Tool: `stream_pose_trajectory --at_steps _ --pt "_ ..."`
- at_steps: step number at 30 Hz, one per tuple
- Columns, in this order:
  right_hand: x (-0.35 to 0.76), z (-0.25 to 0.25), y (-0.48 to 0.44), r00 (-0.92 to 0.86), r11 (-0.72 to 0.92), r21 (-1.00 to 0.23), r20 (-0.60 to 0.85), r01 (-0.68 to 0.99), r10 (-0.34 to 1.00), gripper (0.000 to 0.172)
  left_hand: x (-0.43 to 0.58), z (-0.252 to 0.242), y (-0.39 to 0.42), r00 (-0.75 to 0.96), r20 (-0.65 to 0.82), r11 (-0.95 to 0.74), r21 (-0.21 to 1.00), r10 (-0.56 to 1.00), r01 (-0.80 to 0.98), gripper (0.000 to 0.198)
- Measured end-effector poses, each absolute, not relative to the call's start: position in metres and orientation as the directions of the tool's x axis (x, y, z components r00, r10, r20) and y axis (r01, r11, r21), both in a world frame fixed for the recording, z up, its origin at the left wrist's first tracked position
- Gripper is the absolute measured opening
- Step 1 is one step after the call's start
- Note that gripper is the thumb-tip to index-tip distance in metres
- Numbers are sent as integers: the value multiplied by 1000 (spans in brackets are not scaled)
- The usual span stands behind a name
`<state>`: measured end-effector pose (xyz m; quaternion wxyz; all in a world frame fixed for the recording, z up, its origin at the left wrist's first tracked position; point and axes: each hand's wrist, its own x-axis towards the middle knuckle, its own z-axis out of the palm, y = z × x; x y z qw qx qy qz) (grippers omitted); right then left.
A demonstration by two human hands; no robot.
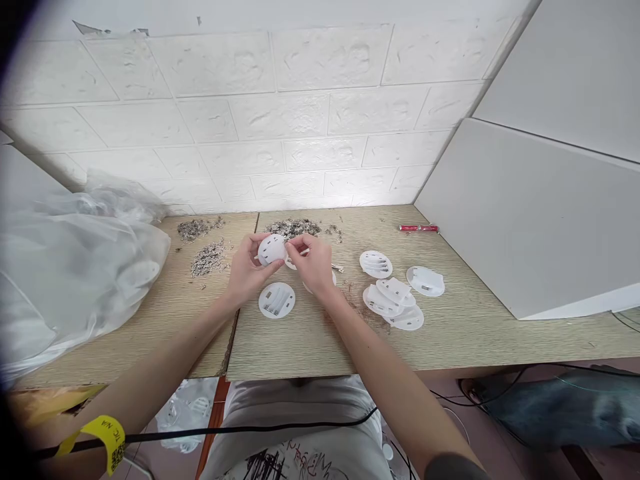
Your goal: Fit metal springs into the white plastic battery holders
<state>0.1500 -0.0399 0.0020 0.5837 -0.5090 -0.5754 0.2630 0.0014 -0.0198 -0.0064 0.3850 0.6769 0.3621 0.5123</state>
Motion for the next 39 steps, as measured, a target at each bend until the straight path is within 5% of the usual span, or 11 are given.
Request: stream_pose_trajectory --at_steps 15,20,25,29,33,39 --pt "144 6 -50 216 566 -639 740 521 637 11 -1 -8 -11 29 186 -183 979 982 -91 43" --pt "146 10 -47 278 516 -797 597 315 752 9 1 -1 -11 199 124 -37 919 972 -392 41" --pt "149 9 -42 304 445 -890 453 102 838 13 1 2 -13 309 120 43 881 943 -471 39" --pt "148 9 -41 256 403 -914 377 -54 890 19 0 -1 -13 288 119 18 900 950 -435 47" --pt "147 11 -41 195 293 -925 250 -242 948 24 -1 -1 -16 249 242 -182 953 938 -242 42" --pt "151 15 -41 185 205 -899 142 -388 972 29 2 0 -21 431 299 -265 954 851 -140 55"
